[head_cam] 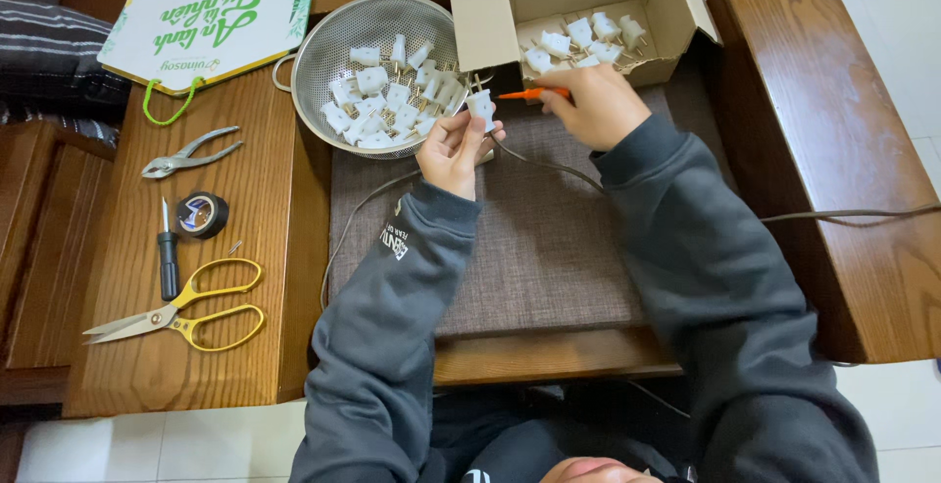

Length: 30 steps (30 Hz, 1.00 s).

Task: The person uses a screwdriver to secure wires into white electrical plug housings, handling multiple small components from a cardboard box and a metal bowl.

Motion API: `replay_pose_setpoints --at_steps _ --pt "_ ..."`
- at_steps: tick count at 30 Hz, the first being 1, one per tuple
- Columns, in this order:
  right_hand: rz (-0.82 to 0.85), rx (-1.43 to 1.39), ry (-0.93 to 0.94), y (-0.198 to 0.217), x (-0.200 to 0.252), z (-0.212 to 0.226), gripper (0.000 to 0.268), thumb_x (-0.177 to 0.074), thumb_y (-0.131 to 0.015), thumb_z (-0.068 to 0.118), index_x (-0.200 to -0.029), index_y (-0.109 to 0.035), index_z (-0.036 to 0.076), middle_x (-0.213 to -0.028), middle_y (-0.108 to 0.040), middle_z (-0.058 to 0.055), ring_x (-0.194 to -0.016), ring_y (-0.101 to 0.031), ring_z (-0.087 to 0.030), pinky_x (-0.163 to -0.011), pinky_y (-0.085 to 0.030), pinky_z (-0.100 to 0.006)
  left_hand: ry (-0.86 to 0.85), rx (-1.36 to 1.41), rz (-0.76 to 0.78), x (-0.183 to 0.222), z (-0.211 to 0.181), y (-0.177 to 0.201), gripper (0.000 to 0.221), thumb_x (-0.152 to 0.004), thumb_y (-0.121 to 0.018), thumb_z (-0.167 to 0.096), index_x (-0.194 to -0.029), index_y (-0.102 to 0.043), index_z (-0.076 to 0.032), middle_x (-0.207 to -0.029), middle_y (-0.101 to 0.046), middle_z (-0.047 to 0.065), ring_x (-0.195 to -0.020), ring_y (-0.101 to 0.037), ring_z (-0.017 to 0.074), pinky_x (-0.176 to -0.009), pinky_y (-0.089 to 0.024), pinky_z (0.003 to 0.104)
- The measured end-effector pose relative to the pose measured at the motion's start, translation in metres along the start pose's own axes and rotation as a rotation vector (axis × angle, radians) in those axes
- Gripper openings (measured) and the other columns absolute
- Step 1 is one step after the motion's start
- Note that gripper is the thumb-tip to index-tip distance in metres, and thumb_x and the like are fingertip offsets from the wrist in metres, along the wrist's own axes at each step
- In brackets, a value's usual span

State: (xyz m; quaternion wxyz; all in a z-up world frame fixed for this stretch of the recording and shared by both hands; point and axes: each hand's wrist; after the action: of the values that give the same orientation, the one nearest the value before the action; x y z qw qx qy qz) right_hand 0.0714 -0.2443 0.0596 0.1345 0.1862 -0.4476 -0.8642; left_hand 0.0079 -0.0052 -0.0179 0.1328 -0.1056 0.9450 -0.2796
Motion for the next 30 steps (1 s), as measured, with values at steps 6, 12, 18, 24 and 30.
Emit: replay_pose_setpoints --at_steps 6,12,18,24,30 --pt "0.056 0.180 -0.068 -0.020 -0.002 0.007 0.039 -0.120 -0.069 0.034 -0.152 -0.084 0.018 -0.128 -0.091 -0.010 -0.116 -0.084 -0.051 -0.100 -0.066 -0.066 0.011 -0.003 0.000 0.003 -0.003 -0.001 0.037 -0.107 -0.094 -0.012 -0.127 -0.072 0.010 -0.129 -0.082 0.040 -0.105 -0.089 0.0446 -0.095 -0.081 0.054" --pt "0.177 0.381 -0.110 -0.028 0.004 0.009 0.042 -0.115 -0.074 0.040 -0.150 -0.082 0.019 -0.133 -0.087 -0.009 -0.116 -0.085 -0.042 -0.096 -0.071 -0.059 0.006 -0.012 0.005 0.004 -0.005 -0.003 0.037 -0.107 -0.094 -0.012 -0.128 -0.073 0.010 -0.129 -0.082 0.040 -0.104 -0.089 0.0434 -0.095 -0.081 0.053" --pt "0.069 0.514 0.014 -0.058 0.009 -0.004 0.041 -0.111 -0.076 0.042 -0.134 -0.085 0.010 -0.117 -0.083 -0.014 -0.107 -0.085 -0.040 -0.083 -0.072 -0.058 -0.003 -0.022 0.015 0.002 0.006 0.000 0.039 -0.107 -0.095 -0.014 -0.128 -0.073 0.010 -0.129 -0.082 0.039 -0.106 -0.089 0.0432 -0.095 -0.081 0.053" --pt "-0.097 0.679 0.171 -0.107 0.008 -0.033 0.031 -0.107 -0.081 0.036 -0.121 -0.085 0.009 -0.102 -0.079 -0.009 -0.096 -0.083 -0.031 -0.075 -0.072 -0.050 0.001 -0.039 0.027 0.006 0.001 -0.003 0.039 -0.106 -0.096 -0.015 -0.128 -0.073 0.009 -0.129 -0.083 0.038 -0.106 -0.089 0.0431 -0.094 -0.081 0.052" --pt "-0.101 0.688 0.156 -0.098 0.009 -0.029 0.029 -0.109 -0.077 0.039 -0.119 -0.084 0.012 -0.100 -0.080 -0.007 -0.095 -0.083 -0.029 -0.073 -0.070 -0.047 -0.001 -0.043 0.041 0.001 0.008 0.001 0.039 -0.107 -0.095 -0.014 -0.127 -0.073 0.010 -0.127 -0.083 0.037 -0.105 -0.089 0.0428 -0.094 -0.081 0.053"
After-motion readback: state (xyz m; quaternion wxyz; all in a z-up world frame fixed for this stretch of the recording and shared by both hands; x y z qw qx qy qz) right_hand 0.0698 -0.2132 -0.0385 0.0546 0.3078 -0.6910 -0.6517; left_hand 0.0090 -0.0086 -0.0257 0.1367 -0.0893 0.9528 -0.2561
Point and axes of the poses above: each hand's wrist, its own x-axis away from the middle knuckle, its own y-axis out of the back of the hand, z = x × y
